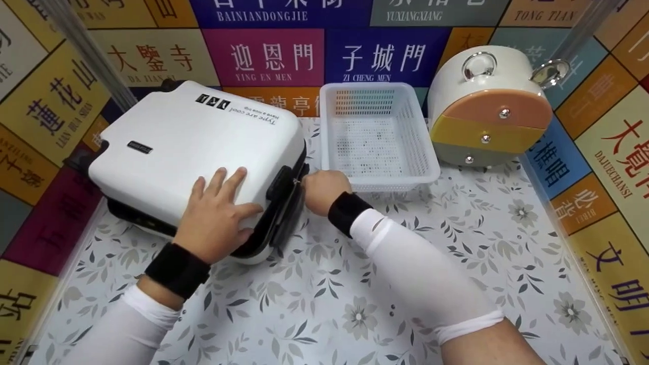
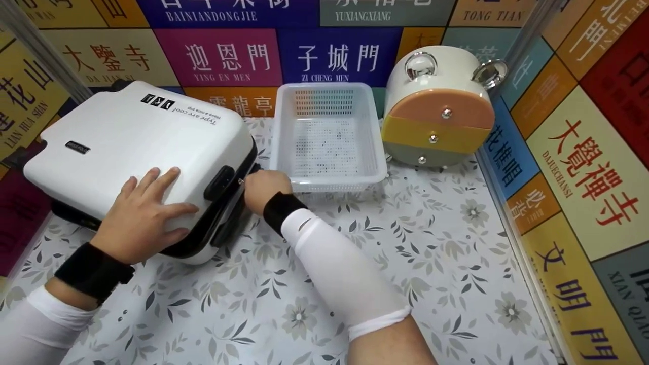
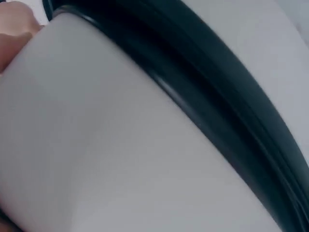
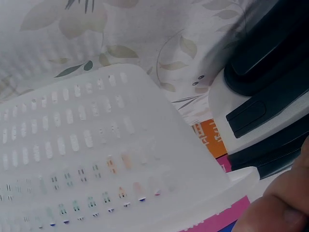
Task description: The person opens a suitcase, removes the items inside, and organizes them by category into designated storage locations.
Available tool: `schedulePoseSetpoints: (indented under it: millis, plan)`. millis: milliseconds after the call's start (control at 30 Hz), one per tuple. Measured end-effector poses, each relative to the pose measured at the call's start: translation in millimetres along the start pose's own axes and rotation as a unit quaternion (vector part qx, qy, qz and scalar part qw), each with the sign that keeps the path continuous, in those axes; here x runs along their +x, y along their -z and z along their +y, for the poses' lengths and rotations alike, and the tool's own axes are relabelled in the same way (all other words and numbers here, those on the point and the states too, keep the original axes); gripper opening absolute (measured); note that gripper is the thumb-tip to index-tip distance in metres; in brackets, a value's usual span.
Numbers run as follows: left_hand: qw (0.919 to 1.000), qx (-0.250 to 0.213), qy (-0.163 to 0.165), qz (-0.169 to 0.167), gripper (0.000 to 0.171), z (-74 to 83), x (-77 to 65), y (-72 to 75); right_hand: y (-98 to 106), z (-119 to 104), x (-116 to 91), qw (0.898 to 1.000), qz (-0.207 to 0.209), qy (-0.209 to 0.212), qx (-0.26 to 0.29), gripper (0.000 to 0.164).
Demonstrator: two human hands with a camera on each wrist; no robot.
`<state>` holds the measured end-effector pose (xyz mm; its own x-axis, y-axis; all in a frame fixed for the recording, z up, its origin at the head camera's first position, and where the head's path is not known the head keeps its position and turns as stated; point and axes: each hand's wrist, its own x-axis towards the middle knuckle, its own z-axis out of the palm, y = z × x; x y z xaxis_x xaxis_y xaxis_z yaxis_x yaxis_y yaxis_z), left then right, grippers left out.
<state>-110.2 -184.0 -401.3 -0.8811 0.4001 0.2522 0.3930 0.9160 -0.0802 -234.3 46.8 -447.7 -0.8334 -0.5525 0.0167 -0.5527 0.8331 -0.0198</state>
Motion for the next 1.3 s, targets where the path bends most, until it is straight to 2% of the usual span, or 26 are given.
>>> schedulePoseSetpoints:
  millis: [67, 133, 267, 367, 433, 533, 633, 900, 1167, 1300]
  plan:
    - [0.9993, -0.016, 0.034, 0.003, 0.064, 8.4, 7.3, 1.8, 1.1, 0.9, -0.7, 1.000, -0.009, -0.007, -0.005, 0.017]
    - [0.9960, -0.034, 0.083, 0.005, 0.077, 18.1, 17.9, 3.5, 1.4, 0.9, -0.5, 1.000, -0.011, -0.004, -0.010, 0.017]
    - [0.9825, -0.017, 0.182, -0.036, 0.098, 36.8, 41.4, 3.7, 0.9, -0.7, 3.0, 1.000, -0.004, 0.017, -0.005, 0.015]
    - [0.9705, 0.033, 0.223, -0.086, 0.091, 48.3, 53.5, 1.7, -0.9, -0.9, 6.2, 1.000, -0.004, 0.022, 0.013, 0.015]
    - [0.9652, 0.052, 0.239, -0.094, 0.079, 54.2, 59.0, -0.1, -1.7, 0.2, 6.9, 1.000, -0.008, 0.015, 0.020, 0.014]
    - [0.9609, 0.078, 0.246, -0.101, 0.068, 60.1, 61.7, -3.1, -1.6, 2.7, 5.4, 1.000, -0.009, 0.005, 0.029, 0.012]
    - [0.9610, 0.096, 0.241, -0.096, 0.070, 61.5, 58.2, -5.9, -0.8, 4.3, 2.8, 0.999, -0.005, 0.003, 0.034, 0.011]
    - [0.9721, 0.096, 0.212, -0.034, 0.071, 59.4, 42.1, -10.8, -3.6, 9.0, 1.0, 0.999, 0.016, -0.008, 0.038, 0.017]
    - [0.9787, 0.080, 0.187, -0.025, 0.074, 56.6, 28.2, -8.8, -5.2, 18.7, 1.7, 0.999, 0.038, -0.029, 0.025, 0.020]
    - [0.9832, 0.069, 0.169, 0.001, 0.072, 51.6, 16.7, -7.1, -3.6, 21.2, 0.9, 0.998, 0.036, -0.035, 0.026, 0.018]
